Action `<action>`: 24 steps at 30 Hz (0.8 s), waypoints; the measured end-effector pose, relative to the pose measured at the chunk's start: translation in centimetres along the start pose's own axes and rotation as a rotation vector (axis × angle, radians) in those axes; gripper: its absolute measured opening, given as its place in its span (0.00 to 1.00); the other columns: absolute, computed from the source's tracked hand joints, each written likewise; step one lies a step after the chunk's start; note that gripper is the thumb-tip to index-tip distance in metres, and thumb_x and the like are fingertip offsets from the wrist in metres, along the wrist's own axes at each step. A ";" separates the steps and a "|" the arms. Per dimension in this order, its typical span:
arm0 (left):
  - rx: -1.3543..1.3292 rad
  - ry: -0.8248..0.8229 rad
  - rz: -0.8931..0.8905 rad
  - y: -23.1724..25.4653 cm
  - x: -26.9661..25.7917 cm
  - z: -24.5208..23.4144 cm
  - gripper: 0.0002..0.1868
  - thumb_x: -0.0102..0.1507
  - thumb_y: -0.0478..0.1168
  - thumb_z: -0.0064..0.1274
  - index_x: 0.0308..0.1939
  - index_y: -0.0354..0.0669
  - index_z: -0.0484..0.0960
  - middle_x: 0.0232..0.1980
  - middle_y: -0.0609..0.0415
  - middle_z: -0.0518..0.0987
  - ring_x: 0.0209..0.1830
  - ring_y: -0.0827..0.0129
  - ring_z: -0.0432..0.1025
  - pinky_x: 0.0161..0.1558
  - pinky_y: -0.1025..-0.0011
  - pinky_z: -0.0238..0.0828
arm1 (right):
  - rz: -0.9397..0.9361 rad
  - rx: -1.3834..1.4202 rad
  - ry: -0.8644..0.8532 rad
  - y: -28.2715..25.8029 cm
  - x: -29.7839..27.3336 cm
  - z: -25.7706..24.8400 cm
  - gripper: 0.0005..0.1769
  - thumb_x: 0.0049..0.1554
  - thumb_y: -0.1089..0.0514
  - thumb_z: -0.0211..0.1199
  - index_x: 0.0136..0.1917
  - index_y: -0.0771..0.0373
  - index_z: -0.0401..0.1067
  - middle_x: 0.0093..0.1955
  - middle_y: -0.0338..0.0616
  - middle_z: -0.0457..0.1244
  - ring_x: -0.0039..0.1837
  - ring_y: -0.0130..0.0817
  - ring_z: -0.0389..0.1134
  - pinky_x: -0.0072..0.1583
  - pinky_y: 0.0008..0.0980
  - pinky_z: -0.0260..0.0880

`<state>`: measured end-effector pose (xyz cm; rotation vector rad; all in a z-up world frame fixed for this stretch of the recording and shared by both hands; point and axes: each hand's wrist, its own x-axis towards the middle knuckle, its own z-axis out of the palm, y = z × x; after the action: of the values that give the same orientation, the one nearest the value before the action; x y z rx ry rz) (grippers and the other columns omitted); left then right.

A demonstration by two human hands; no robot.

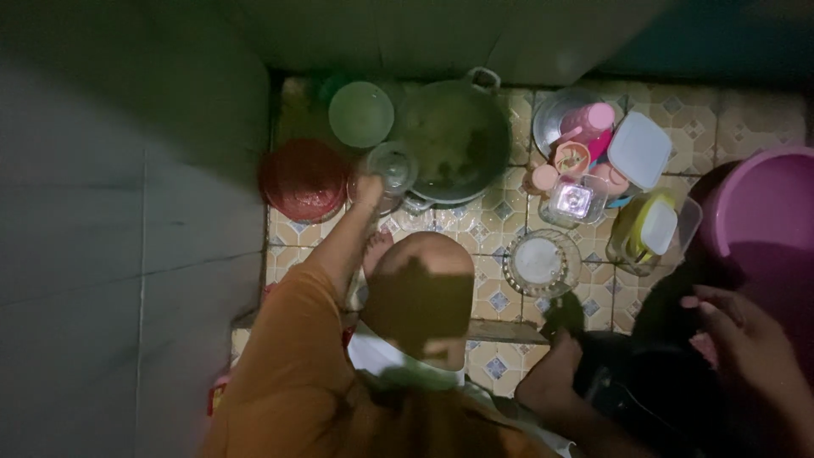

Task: Washing plastic food containers and a glass using a sponge and soap while sitting on the floor.

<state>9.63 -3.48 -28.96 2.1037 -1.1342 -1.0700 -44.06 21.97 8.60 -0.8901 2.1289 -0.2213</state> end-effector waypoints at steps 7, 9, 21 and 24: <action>-0.555 -0.093 -0.062 2.4 0.4 0.7 0.27 0.63 0.38 0.44 0.67 0.37 0.73 0.61 0.38 0.81 0.56 0.46 0.78 0.55 0.49 0.77 | -0.046 0.047 0.003 1.0 0.2 -0.5 0.25 0.67 0.54 0.50 0.74 0.67 0.64 0.61 0.45 0.69 0.41 0.38 0.68 0.41 0.38 0.70; -0.623 -0.112 -0.104 2.4 0.0 0.2 0.27 0.64 0.39 0.42 0.68 0.39 0.71 0.62 0.39 0.80 0.56 0.46 0.78 0.53 0.48 0.78 | -0.062 0.067 -0.003 1.8 0.0 -0.6 0.26 0.67 0.54 0.50 0.75 0.67 0.64 0.61 0.45 0.70 0.40 0.37 0.68 0.40 0.38 0.69; -1.075 -0.194 -0.324 4.7 0.1 -2.9 0.27 0.68 0.42 0.35 0.73 0.49 0.62 0.67 0.43 0.75 0.59 0.47 0.76 0.47 0.43 0.82 | -0.038 0.029 0.017 1.7 0.6 -2.0 0.27 0.68 0.54 0.48 0.77 0.66 0.62 0.63 0.46 0.70 0.41 0.40 0.68 0.42 0.39 0.70; -1.122 -0.204 -0.371 3.2 -0.4 -4.5 0.27 0.69 0.42 0.34 0.74 0.51 0.60 0.68 0.43 0.74 0.59 0.47 0.76 0.46 0.42 0.82 | 0.000 0.124 0.001 3.7 0.7 -1.3 0.28 0.69 0.52 0.49 0.78 0.66 0.61 0.64 0.49 0.68 0.41 0.40 0.67 0.41 0.40 0.69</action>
<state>11.77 -4.46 -23.93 1.2962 -0.0628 -1.6016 -47.28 24.03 7.43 -0.8180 2.0917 -0.3501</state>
